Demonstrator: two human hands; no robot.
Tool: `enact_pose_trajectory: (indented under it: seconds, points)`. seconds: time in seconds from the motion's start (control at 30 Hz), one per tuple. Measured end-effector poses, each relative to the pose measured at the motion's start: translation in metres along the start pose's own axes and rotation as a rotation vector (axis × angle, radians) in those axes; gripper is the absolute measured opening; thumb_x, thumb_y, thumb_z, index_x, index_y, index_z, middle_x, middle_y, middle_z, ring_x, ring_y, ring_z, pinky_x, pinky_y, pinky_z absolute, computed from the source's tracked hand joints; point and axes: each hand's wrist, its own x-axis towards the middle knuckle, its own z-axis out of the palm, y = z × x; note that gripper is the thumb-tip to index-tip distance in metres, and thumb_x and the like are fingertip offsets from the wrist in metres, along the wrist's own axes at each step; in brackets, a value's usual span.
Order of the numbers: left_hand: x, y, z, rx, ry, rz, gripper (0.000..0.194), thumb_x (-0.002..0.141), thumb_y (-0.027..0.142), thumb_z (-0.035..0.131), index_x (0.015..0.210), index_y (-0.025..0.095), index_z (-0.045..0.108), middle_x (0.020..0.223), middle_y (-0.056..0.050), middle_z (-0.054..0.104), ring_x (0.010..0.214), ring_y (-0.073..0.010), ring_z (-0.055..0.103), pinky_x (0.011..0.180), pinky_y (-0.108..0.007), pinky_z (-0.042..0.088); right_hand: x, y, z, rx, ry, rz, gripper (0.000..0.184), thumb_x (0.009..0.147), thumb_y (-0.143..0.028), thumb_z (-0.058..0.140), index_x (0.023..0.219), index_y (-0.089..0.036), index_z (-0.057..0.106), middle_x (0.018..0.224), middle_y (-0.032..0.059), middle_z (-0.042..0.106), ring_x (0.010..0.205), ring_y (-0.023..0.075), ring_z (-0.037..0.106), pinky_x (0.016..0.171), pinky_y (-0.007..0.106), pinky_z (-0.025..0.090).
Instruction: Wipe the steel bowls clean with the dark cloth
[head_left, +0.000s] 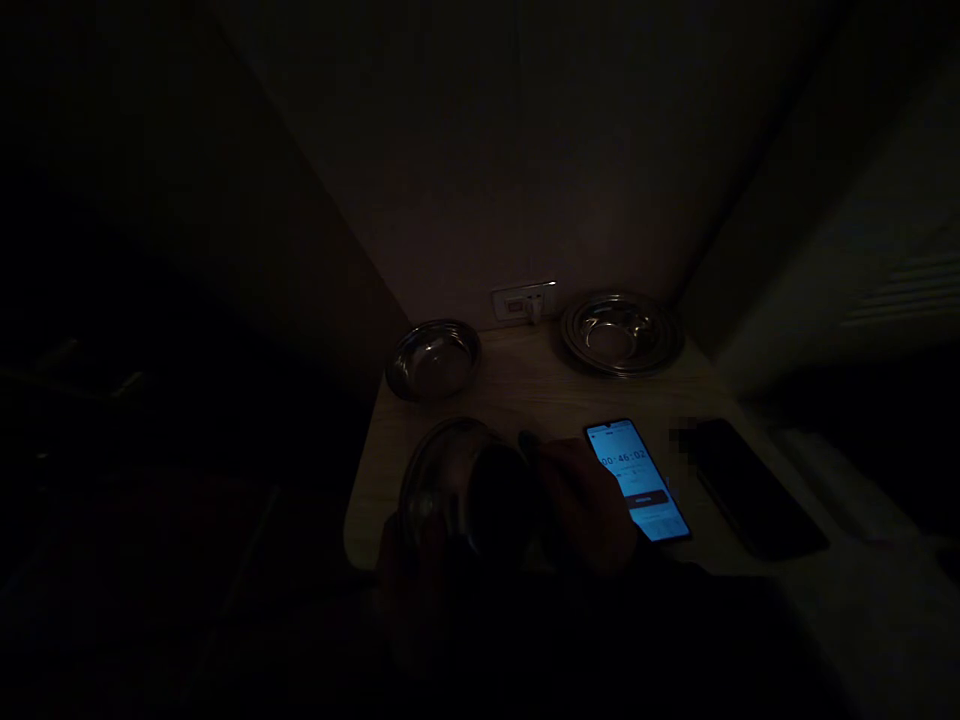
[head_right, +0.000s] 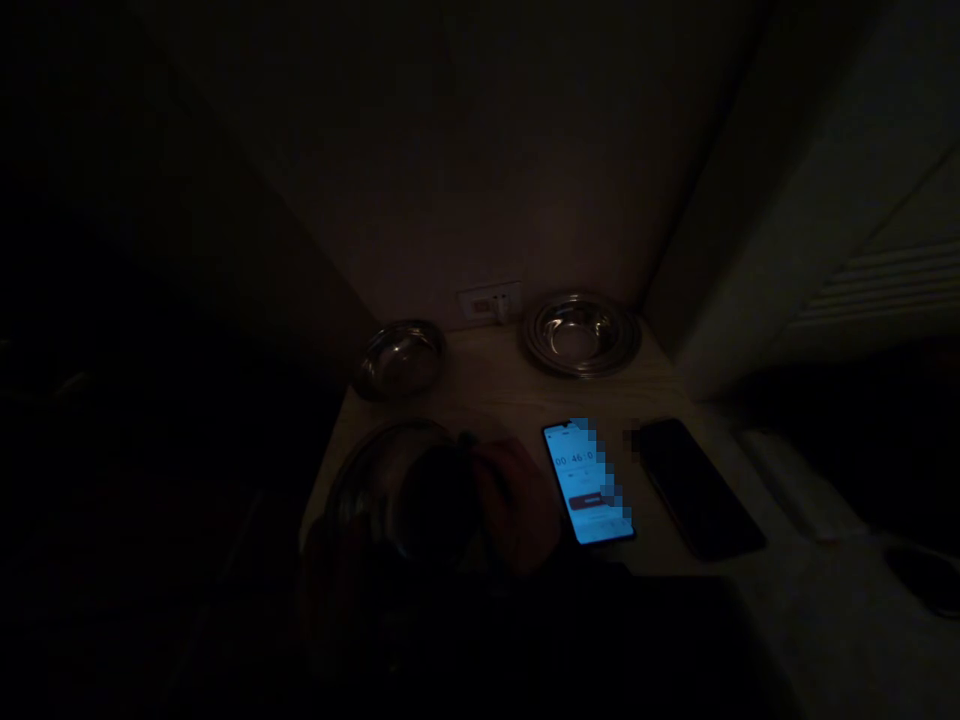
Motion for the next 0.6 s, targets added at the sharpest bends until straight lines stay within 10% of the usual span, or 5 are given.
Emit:
enact_pose_trajectory:
  seconds: [0.17,0.37,0.6]
  points:
    - [0.018,0.008,-0.016,-0.082,-0.148,-0.096,0.026,0.069,0.041,0.059,0.085,0.021,0.063,0.093,-0.011,0.067,0.092,-0.0281,0.062,0.081,-0.043,0.048,-0.026,-0.015,0.014,-0.08,0.048,-0.15,0.02,0.086,-0.022,0.05,0.098,-0.022,0.066,0.093,0.0076,0.064,0.085,0.0186,0.063,0.071,0.03,0.054]
    - [0.018,0.011,-0.012,-0.194,-0.172,-0.263,0.023,0.078,0.038,0.049,0.089,0.022,0.061,0.08,-0.006,0.067,0.075,-0.0214,0.064,0.068,-0.036,0.052,-0.044,-0.053,0.031,-0.094,0.087,-0.012,0.019,0.088,-0.036,0.051,0.081,-0.024,0.065,0.068,0.0014,0.066,0.06,0.0153,0.062,0.051,0.025,0.051]
    - [0.015,0.019,-0.008,-0.158,-0.103,-0.257,0.026,0.073,0.042,0.055,0.084,0.021,0.062,0.088,-0.01,0.066,0.091,-0.0262,0.06,0.077,-0.04,0.048,-0.03,-0.06,0.021,-0.307,-0.02,-0.491,0.03,0.094,-0.021,0.038,0.087,-0.021,0.067,0.079,0.004,0.069,0.067,0.0154,0.06,0.057,0.028,0.05]
